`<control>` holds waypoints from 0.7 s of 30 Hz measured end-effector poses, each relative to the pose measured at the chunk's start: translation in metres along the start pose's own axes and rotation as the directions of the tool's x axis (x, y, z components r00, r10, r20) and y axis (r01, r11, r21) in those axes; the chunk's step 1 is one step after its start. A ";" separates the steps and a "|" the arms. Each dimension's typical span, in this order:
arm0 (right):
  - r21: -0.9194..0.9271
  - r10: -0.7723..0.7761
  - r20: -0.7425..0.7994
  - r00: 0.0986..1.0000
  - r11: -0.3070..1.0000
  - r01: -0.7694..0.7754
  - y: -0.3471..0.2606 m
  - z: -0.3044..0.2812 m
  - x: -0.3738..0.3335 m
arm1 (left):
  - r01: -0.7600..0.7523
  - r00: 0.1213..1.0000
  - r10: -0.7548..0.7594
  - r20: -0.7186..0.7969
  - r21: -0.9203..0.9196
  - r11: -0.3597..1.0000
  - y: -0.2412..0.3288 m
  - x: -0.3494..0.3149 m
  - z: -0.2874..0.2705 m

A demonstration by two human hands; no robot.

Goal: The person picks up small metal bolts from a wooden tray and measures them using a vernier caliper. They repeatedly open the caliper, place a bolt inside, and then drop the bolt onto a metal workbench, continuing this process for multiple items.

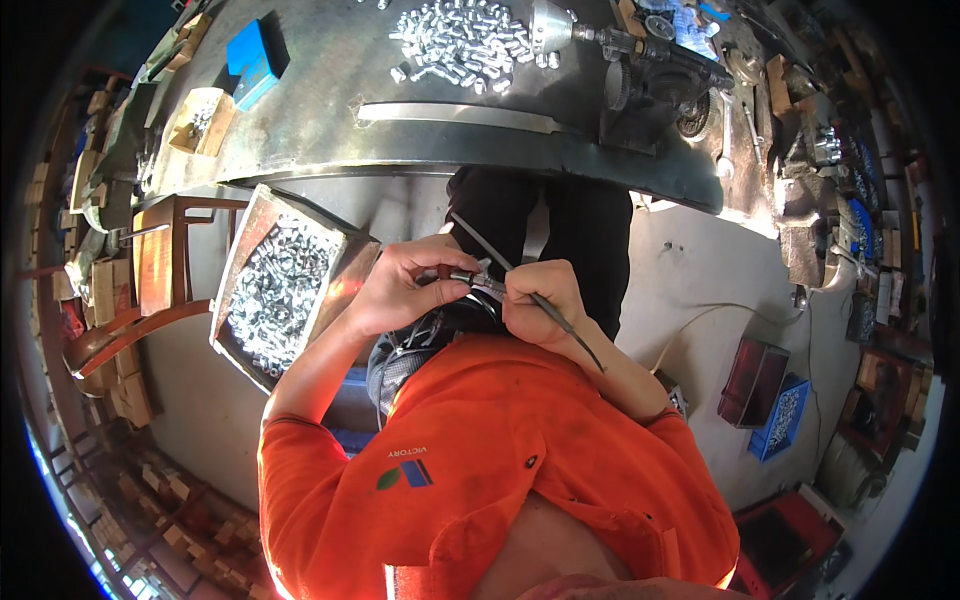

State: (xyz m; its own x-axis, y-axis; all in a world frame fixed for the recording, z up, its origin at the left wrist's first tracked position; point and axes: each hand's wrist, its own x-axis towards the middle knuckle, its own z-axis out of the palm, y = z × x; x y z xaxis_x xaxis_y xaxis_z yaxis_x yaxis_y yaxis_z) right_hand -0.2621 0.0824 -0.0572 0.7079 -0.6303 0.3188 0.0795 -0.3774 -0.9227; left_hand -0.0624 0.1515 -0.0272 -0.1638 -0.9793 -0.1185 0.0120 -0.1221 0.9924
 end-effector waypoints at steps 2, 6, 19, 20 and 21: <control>-0.030 -0.028 0.006 1.000 0.999 0.028 0.000 0.002 0.000 | -0.009 1.000 0.009 0.007 -0.009 1.000 0.000 0.001 0.002; -0.063 -0.105 0.002 0.995 0.993 0.105 -0.006 0.000 0.003 | 0.113 0.993 -0.113 0.020 0.006 0.994 0.005 0.004 0.004; -0.088 -0.070 -0.056 0.996 0.994 0.064 0.010 0.004 -0.003 | 0.150 0.983 -0.165 -0.084 -0.164 0.975 -0.006 0.006 0.010; -0.063 -0.056 -0.069 0.996 0.997 0.052 0.006 0.001 -0.003 | 0.060 0.988 -0.050 -0.146 0.068 0.996 -0.007 0.009 0.005; -0.038 -0.042 -0.082 0.996 0.999 0.039 0.001 -0.003 -0.003 | -0.018 0.981 0.076 -0.180 0.302 0.953 -0.008 0.013 -0.001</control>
State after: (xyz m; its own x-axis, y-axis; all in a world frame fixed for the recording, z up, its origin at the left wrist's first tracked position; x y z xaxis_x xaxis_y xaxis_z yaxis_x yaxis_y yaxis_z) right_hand -0.2659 0.0820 -0.0579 0.6439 -0.6675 0.3740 0.0806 -0.4269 -0.9007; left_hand -0.0633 0.1399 -0.0363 0.0180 -0.9987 -0.0468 -0.2833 -0.0500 0.9577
